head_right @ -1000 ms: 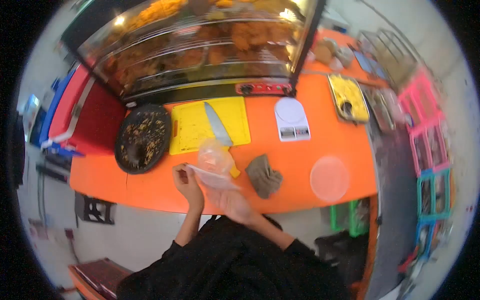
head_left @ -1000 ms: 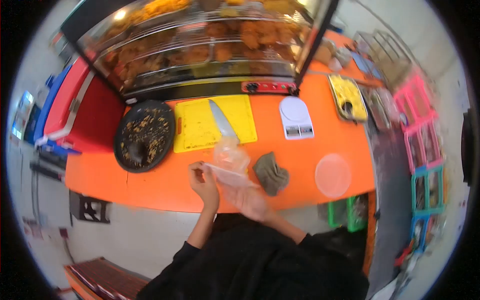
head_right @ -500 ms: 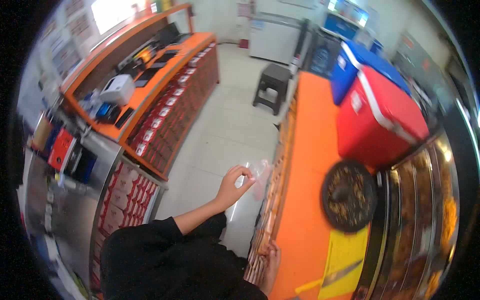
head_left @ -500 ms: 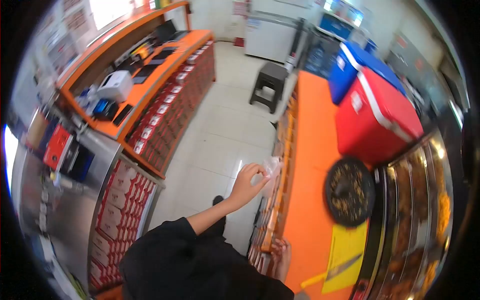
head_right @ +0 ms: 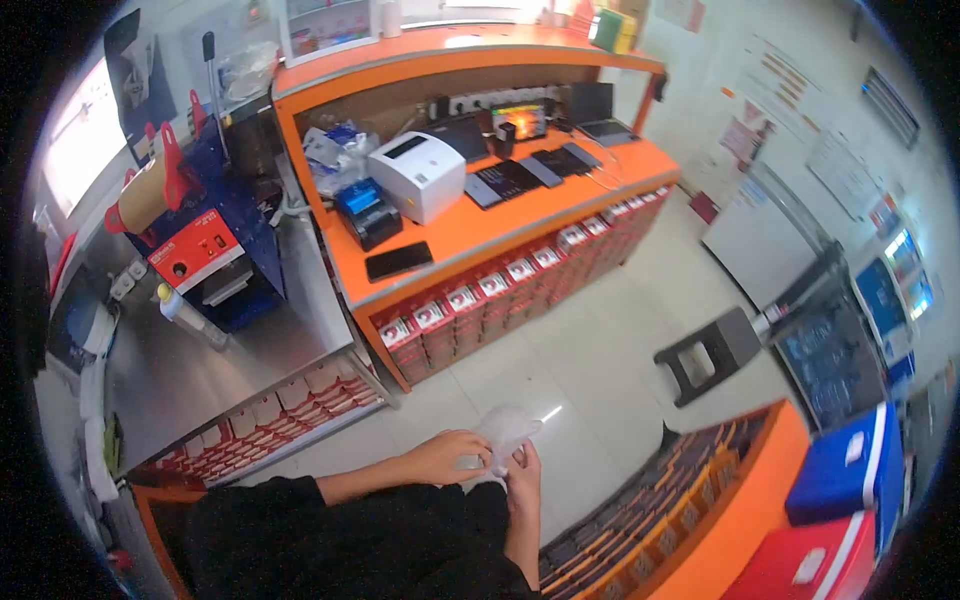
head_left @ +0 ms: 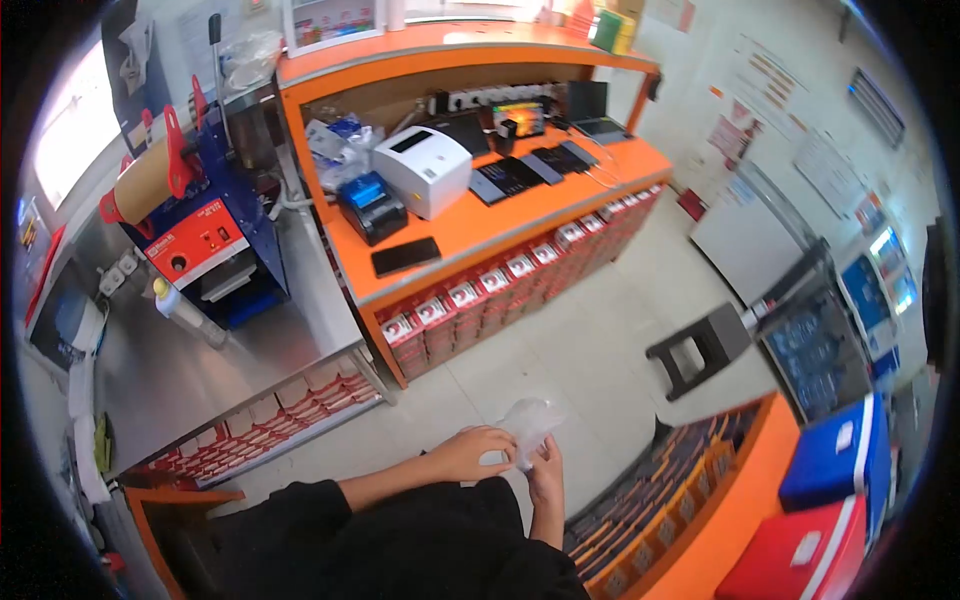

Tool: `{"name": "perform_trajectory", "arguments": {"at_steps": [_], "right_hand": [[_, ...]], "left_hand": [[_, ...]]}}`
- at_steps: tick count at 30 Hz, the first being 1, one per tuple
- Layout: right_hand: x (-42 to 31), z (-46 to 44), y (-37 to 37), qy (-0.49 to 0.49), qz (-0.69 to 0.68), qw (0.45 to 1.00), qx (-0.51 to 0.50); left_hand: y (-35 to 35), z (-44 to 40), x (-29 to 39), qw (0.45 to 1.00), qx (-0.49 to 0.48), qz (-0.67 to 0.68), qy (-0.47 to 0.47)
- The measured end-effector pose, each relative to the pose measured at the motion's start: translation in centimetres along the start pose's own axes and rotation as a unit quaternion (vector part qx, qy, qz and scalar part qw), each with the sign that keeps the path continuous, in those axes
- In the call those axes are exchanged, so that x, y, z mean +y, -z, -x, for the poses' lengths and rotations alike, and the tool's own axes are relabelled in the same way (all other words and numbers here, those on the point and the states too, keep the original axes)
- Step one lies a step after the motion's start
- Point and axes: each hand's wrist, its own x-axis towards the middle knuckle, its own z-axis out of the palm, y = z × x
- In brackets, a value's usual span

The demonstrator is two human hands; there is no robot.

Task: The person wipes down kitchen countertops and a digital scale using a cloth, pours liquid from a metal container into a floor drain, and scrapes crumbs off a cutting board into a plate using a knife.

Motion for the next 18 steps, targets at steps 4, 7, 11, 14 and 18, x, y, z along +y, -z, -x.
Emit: {"name": "perform_trajectory", "arguments": {"at_steps": [4, 7, 11, 14, 18], "right_hand": [[-2.7, -13.1, -4.0, 0.137, 0.196, 0.970, -0.047], [-8.5, -25.0, -11.8, 0.193, 0.274, 0.933, -0.132], [-13.0, -38.6, -28.8, 0.390, 0.281, 0.834, -0.270], [-15.0, -43.7, -42.8, 0.512, 0.284, 0.750, -0.309], [-12.7, -51.7, -57.5, 0.652, 0.329, 0.586, -0.352]], "left_hand": [[4.6, -1.6, -5.4, 0.983, 0.158, 0.010, 0.091], [9.6, -3.7, -7.5, 0.948, 0.273, 0.011, 0.164], [13.5, -5.0, -12.2, 0.866, 0.424, 0.005, 0.265], [17.4, -7.9, -13.7, 0.757, 0.578, 0.003, 0.305], [18.7, -9.7, -13.6, 0.581, 0.724, 0.016, 0.371]]}}
